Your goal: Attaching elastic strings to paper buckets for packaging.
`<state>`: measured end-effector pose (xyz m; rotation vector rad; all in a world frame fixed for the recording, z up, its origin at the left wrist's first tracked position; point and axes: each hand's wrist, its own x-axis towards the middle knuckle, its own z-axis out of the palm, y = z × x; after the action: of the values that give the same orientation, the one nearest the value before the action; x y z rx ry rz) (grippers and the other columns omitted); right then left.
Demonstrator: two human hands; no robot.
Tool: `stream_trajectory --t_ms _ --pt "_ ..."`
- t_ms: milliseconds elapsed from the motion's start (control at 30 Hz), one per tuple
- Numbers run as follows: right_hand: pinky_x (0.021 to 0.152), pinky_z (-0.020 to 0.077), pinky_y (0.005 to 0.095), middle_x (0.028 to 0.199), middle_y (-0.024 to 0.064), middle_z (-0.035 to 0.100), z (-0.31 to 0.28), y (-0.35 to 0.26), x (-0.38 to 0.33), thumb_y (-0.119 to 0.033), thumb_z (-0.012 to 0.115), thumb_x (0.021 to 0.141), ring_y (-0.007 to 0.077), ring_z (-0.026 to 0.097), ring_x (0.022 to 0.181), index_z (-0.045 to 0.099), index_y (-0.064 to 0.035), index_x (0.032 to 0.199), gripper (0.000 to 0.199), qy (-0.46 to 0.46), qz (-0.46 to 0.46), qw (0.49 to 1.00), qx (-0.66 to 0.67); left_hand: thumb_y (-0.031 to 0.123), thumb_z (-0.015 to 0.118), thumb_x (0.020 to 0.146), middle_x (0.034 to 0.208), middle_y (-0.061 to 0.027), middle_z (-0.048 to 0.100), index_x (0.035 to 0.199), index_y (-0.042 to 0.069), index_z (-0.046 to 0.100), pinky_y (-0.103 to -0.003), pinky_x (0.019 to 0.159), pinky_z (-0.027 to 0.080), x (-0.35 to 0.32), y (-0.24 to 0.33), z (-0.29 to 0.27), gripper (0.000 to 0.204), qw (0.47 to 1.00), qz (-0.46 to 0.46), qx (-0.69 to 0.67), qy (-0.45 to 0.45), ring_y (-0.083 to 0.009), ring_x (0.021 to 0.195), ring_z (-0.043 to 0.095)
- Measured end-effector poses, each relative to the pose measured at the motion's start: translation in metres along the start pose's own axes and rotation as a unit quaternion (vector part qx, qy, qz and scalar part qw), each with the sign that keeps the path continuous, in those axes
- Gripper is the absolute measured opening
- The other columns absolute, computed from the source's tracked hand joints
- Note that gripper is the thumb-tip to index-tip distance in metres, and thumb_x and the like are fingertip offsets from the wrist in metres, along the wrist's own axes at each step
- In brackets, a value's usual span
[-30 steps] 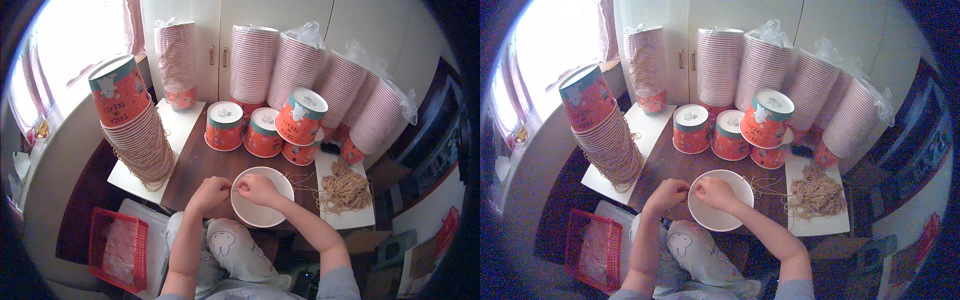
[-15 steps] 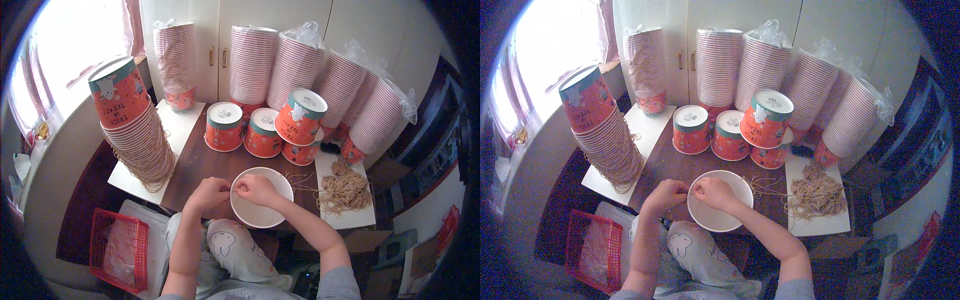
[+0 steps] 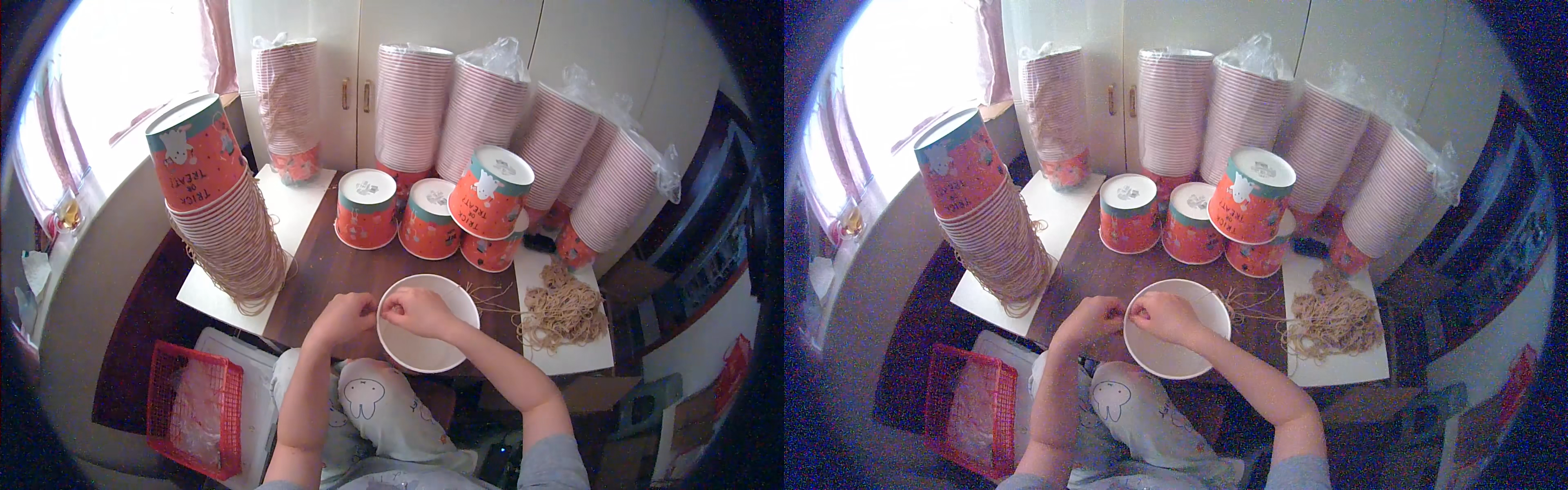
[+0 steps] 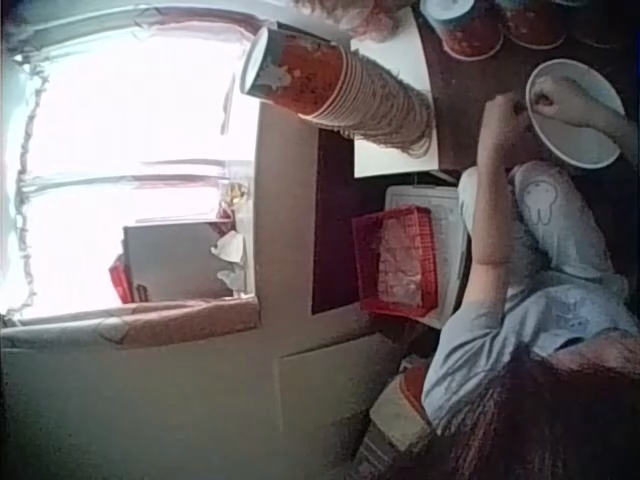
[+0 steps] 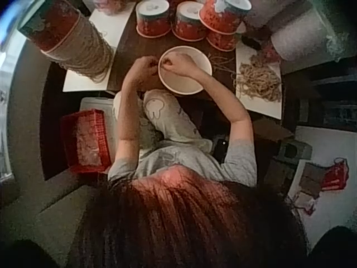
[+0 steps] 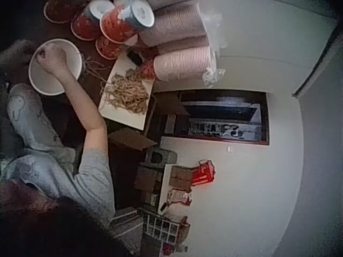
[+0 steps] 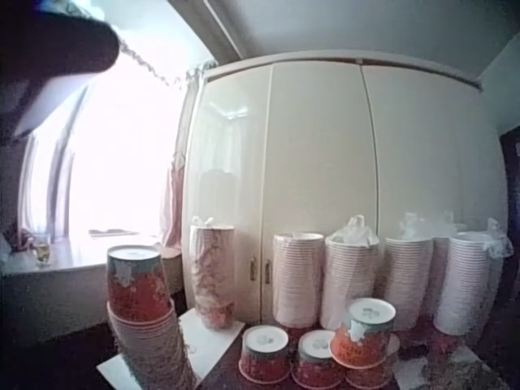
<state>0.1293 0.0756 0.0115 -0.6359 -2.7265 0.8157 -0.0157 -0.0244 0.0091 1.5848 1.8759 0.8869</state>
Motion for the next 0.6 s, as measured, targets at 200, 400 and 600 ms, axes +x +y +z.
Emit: stream_trajectory --t_ms 200,400,600 --pt "0.057 0.0444 0.0293 0.067 0.0075 0.056 -0.061 0.013 -0.008 -0.026 0.064 0.072 0.0148 0.054 0.06 0.058 -0.0056 0.087 0.026 0.039 -0.062 0.997 -0.006 0.017 0.057 0.067 0.075 -0.0162 0.061 0.08 0.001 0.059 -0.036 0.066 0.047 -0.004 0.0 -0.005 0.021 0.999 -0.04 0.011 -0.006 -0.0304 0.072 0.06" --pt "0.048 0.0397 0.0267 0.053 0.0035 0.053 -0.113 0.107 -0.025 -0.031 0.064 0.073 0.0117 0.05 0.049 0.062 -0.0064 0.076 0.025 0.196 0.108 0.971 -0.079 0.017 0.056 0.066 0.074 -0.0159 0.061 0.077 0.001 0.059 -0.035 0.066 0.047 -0.009 0.003 -0.014 0.02 0.997 -0.047 0.051 0.029 -0.0289 0.07 0.06" --pt "0.056 0.0453 0.0377 0.066 0.0118 0.061 -0.134 0.167 -0.062 -0.043 0.055 0.075 0.0276 0.059 0.062 0.063 -0.0091 0.078 0.035 0.2 0.227 0.926 -0.226 0.014 0.056 0.068 0.076 -0.0183 0.06 0.08 -0.002 0.057 -0.034 0.066 0.046 -0.013 -0.006 -0.022 0.02 0.999 -0.045 0.019 0.021 -0.0261 0.071 0.059"
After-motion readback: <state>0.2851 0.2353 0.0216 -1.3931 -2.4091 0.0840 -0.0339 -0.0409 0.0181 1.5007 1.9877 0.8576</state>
